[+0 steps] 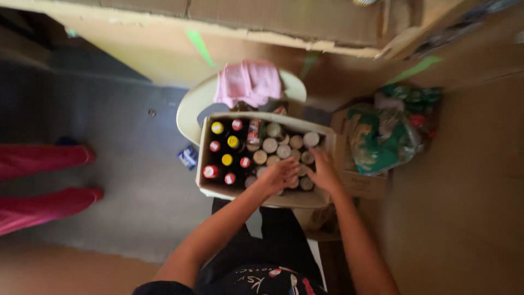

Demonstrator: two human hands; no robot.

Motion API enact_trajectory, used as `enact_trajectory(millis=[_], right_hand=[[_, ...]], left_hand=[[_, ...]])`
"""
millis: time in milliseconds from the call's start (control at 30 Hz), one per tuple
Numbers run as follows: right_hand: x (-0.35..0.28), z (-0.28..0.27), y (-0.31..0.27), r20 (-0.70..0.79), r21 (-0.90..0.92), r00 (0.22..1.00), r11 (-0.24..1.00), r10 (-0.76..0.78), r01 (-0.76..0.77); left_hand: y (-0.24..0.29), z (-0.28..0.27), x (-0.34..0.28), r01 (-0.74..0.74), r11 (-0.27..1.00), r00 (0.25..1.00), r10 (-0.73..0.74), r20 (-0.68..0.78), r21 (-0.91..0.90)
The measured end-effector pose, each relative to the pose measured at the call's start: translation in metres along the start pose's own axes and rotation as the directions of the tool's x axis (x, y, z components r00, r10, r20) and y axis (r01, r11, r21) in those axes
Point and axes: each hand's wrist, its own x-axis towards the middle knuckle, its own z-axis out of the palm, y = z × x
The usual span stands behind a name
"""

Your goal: Organizing and stocking various canned goods and glass bottles onto retail store shelves from a box.

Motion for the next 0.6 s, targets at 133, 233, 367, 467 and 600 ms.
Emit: enact_trajectory(millis=[133, 233, 367, 467, 600], right_hand=[[0.021, 0.029, 0.018, -0.132, -0.049, 0.991, 0.998, 0.035, -0.042], [0.035, 0.037, 0.023, -0.225, -0.101, 0.973, 0.993, 0.040, -0.064], [0.063, 0.042, 0.031, -0.236, 0.020, 0.962, 0.991, 0.136, -0.135], [0.079, 0.080, 0.068, -0.297, 0.070, 0.941, 0.987, 0.161, -0.147], [0.084, 0.085, 0.065, -0.457, 0.026, 0.882, 0.993, 0.117, -0.118]], left_hand=[[-0.007, -0.011, 0.030, -0.025, 0.993, 0.999, 0.019, -0.048, -0.117], [-0.003, -0.004, 0.039, -0.073, 0.990, 0.996, 0.067, -0.059, -0.119], [0.020, -0.002, 0.052, -0.130, 0.981, 0.990, 0.120, -0.076, -0.141], [0.043, 0.000, 0.040, -0.203, 0.964, 0.978, 0.191, -0.086, -0.171], [0.072, 0.013, 0.009, -0.257, 0.955, 0.964, 0.244, -0.106, -0.145]])
